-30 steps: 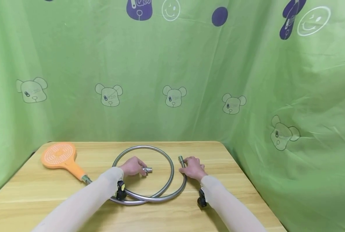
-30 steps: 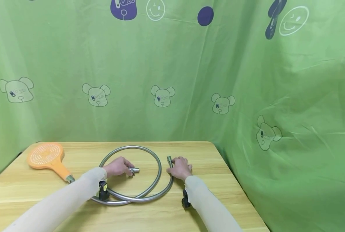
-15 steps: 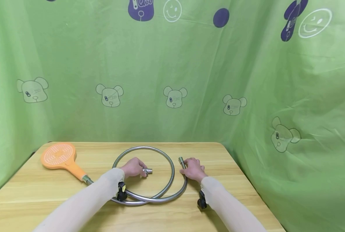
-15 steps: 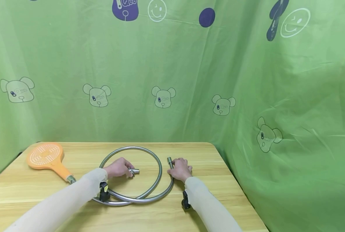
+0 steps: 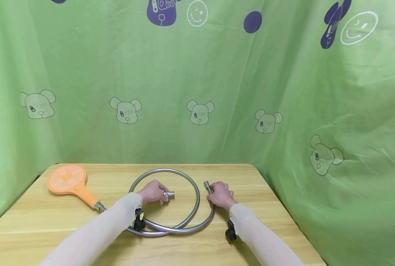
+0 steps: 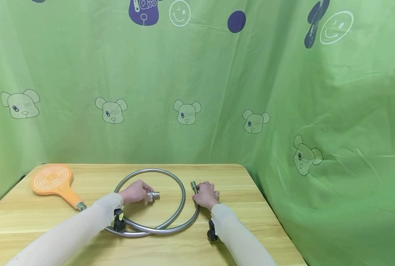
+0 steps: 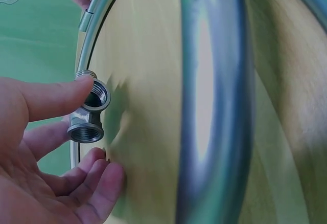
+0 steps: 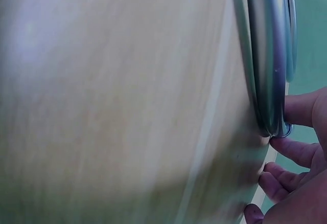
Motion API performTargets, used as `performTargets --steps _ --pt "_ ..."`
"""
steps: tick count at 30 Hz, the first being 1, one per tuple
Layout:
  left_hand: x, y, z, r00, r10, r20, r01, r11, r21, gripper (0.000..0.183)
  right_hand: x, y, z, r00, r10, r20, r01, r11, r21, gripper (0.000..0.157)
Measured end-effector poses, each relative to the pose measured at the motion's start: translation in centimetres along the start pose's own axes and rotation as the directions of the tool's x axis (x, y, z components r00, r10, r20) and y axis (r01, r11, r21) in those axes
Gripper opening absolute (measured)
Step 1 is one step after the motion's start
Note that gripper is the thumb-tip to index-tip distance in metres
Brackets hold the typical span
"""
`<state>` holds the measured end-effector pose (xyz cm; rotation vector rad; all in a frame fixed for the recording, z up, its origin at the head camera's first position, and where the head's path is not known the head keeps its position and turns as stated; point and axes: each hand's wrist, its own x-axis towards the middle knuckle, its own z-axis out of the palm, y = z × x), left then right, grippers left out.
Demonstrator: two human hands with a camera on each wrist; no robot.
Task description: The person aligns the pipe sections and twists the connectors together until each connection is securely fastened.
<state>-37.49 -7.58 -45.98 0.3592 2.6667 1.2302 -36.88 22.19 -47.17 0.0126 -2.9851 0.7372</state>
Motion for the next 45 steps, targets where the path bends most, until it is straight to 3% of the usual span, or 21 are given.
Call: performTargets --steps 9,14,20,25,31,38,40,45 --pt "-0.1 0.5 -0.6 1.0 0.006 -0.021 -0.005 1.0 0.02 0.031 -0.1 -0.2 -0.1 1.0 0.018 -0.006 -0.018 1.0 0.013 0.049" --pt "0.0 0.6 -0.7 0.999 0.021 -0.031 -0.02 0.999 0.032 0.029 0.1 -0.1 0.0 1.0 -0.01 -0.028 0.011 0.999 0.036 0.044" --pt "0.0 0.5 -0.9 0.999 0.033 -0.02 -0.033 0.999 0.004 0.028 0.3 0.1 0.4 0.997 -0.073 -0.038 0.077 0.991 0.107 0.039" --pt "-0.1 0.3 -0.9 1.0 0.02 0.0 -0.02 0.999 -0.042 0.031 0.4 -0.1 0.4 0.998 -0.064 -0.022 0.067 0.978 0.196 0.045" --pt "-0.2 0.3 -1.0 1.0 0.011 -0.001 -0.011 0.999 -0.046 0.033 0.3 -0.6 0.3 1.0 -0.025 -0.005 0.025 0.935 0.353 0.048" --pt "-0.3 0.4 -1.2 1.0 0.008 -0.018 -0.008 0.999 -0.033 0.033 0.4 -1.1 0.3 0.997 0.03 0.072 -0.065 0.819 0.571 0.046" --pt "-0.2 0.4 -1.3 1.0 0.006 -0.02 -0.006 0.999 -0.033 0.032 0.6 -1.2 0.3 0.996 0.054 0.072 -0.086 0.808 0.582 0.042" --pt "-0.1 0.2 -1.5 1.0 0.011 -0.011 -0.011 0.999 -0.034 0.034 1.1 -1.4 0.3 0.995 0.091 0.041 -0.098 0.823 0.559 0.037"
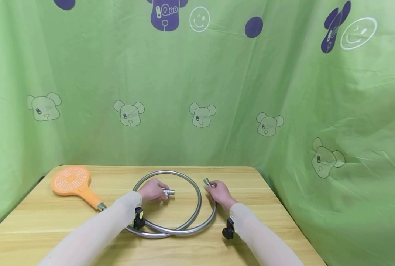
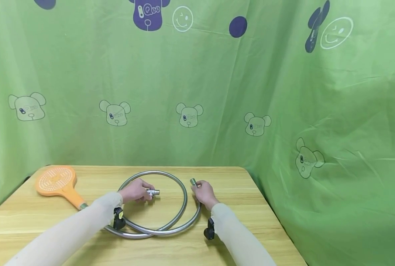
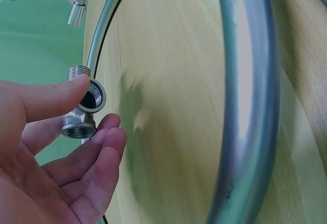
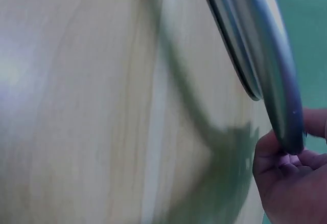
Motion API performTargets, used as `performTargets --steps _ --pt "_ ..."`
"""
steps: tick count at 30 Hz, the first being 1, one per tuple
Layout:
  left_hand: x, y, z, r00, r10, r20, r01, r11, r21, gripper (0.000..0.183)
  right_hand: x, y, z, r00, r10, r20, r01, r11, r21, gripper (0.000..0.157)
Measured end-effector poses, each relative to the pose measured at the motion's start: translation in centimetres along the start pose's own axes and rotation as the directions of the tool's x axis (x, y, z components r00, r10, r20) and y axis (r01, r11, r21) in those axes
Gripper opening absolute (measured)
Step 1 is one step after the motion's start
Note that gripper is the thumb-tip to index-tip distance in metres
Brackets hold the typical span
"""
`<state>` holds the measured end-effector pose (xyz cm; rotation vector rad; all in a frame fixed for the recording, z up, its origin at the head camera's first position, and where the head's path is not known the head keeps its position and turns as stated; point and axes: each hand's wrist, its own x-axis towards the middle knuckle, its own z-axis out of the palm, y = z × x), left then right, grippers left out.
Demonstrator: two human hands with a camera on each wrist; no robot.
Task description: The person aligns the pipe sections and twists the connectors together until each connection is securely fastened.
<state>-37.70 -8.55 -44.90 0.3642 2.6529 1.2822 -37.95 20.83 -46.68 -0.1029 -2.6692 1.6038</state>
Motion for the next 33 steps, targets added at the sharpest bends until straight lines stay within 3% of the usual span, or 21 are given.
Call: performTargets --steps 15,33 --pt "0.2 0.0 -0.6 1.0 -0.005 -0.012 0.004 1.0 -0.002 0.033 0.0 -1.8 0.9 0.999 -0.032 0.024 0.031 0.999 0.036 0.035" --pt "0.2 0.8 -1.5 0.999 -0.044 -0.031 0.044 0.999 -0.017 0.036 0.1 -3.2 2.4 0.988 -0.133 0.079 0.137 0.989 -0.05 0.03"
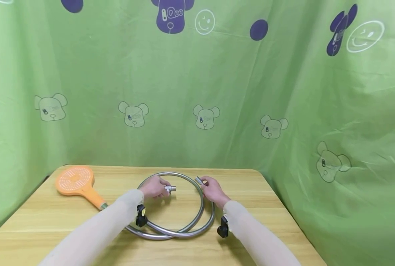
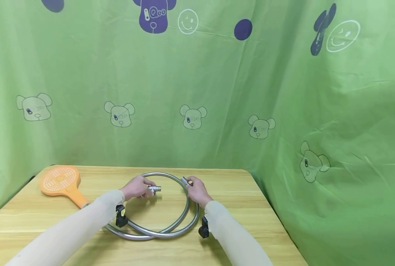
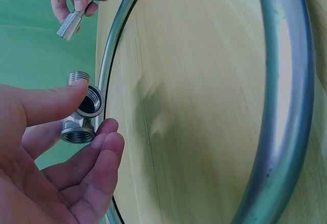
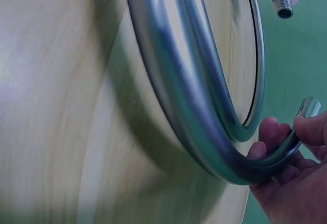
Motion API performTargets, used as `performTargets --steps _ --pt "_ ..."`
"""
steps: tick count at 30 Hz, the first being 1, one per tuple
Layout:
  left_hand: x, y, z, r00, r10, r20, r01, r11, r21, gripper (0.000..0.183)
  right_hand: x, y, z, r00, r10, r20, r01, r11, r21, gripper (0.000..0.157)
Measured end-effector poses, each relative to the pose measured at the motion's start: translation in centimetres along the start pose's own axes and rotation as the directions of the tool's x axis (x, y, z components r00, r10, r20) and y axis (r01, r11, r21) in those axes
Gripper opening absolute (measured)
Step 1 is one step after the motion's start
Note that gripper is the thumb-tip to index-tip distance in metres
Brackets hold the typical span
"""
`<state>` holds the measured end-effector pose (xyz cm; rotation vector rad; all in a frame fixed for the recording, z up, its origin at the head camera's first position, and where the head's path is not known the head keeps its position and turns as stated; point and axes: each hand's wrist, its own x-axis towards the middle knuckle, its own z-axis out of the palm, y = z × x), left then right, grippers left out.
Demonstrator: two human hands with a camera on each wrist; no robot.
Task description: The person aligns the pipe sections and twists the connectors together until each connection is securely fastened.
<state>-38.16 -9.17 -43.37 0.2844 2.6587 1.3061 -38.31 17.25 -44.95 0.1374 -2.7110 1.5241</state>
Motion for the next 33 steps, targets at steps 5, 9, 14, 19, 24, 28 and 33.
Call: performTargets --steps 5,9,14,19,24,28,33 --pt "-0.1 0.2 -0.3 1.0 -0.008 0.005 0.008 1.0 -0.027 0.037 0.1 -0.4 0.2 0.999 -0.017 0.031 0.018 0.999 -0.027 0.028" --pt "0.0 0.4 -0.4 1.0 -0.005 0.009 0.005 0.999 -0.046 0.037 0.2 -0.8 0.4 0.996 -0.069 0.053 0.074 0.993 -0.096 0.027" --pt "0.1 0.7 -0.4 1.0 0.006 0.0 -0.006 0.999 -0.052 0.037 0.4 -1.3 0.6 0.989 -0.126 0.082 0.139 0.974 -0.177 0.026" --pt "0.2 0.8 -0.5 1.0 0.003 -0.017 -0.004 1.0 -0.03 0.036 0.4 -1.8 0.9 0.984 -0.131 0.117 0.151 0.971 -0.186 0.026" --pt "0.3 0.9 -0.6 1.0 -0.009 -0.025 0.008 1.0 -0.013 0.037 0.5 -2.1 1.1 0.979 -0.142 0.147 0.171 0.964 -0.205 0.028" --pt "0.4 1.0 -0.7 1.0 -0.009 -0.029 0.009 1.0 -0.015 0.035 0.7 -2.4 1.3 0.974 -0.151 0.167 0.186 0.957 -0.223 0.028" --pt "0.2 1.2 -0.9 1.0 -0.005 -0.023 0.005 1.0 -0.022 0.033 0.9 -2.7 1.6 0.968 -0.165 0.191 0.209 0.948 -0.24 0.028"
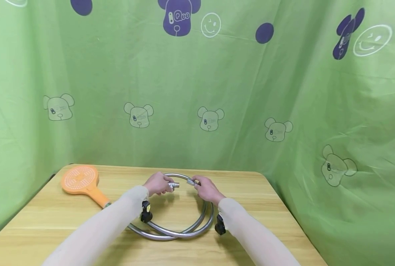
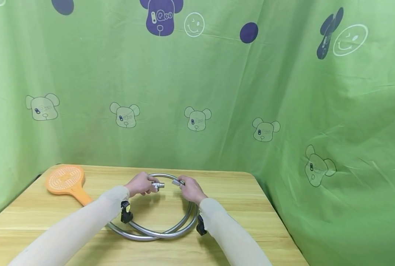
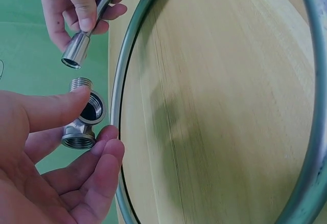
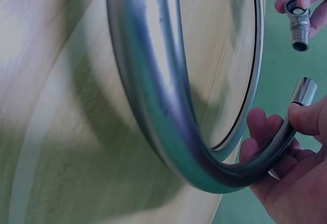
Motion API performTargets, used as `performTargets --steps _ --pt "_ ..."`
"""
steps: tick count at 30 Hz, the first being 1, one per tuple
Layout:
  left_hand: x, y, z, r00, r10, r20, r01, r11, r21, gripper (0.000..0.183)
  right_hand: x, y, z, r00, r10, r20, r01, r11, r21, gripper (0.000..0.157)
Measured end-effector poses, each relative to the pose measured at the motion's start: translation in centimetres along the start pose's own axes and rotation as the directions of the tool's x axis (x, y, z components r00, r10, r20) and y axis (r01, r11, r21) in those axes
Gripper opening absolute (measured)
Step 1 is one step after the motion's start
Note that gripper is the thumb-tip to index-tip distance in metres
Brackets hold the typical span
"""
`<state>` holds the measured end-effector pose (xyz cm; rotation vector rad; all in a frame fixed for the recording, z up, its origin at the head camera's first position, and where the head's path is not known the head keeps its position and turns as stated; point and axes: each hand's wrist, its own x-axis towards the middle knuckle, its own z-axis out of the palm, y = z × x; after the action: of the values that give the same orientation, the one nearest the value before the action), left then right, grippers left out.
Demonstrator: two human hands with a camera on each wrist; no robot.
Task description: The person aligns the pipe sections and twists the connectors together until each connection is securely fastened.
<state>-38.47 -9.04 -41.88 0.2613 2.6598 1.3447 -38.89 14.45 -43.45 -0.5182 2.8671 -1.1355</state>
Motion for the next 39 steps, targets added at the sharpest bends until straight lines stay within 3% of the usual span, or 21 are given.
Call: performTargets --steps 19,30,39 --pt "0.3 0.1 -0.2 1.0 0.014 -0.013 -0.014 1.0 0.018 0.038 0.7 -1.1 0.9 0.995 -0.074 0.072 0.084 0.986 -0.142 0.031" --pt "0.1 0.3 -0.3 1.0 0.005 -0.017 -0.005 1.0 0.002 0.038 1.0 -1.4 1.4 0.99 -0.125 0.064 0.137 0.962 -0.236 0.029" --pt "0.1 0.2 -0.2 1.0 0.014 -0.015 -0.014 1.0 -0.004 0.037 0.7 -1.9 1.4 0.989 -0.13 0.067 0.142 0.961 -0.237 0.028"
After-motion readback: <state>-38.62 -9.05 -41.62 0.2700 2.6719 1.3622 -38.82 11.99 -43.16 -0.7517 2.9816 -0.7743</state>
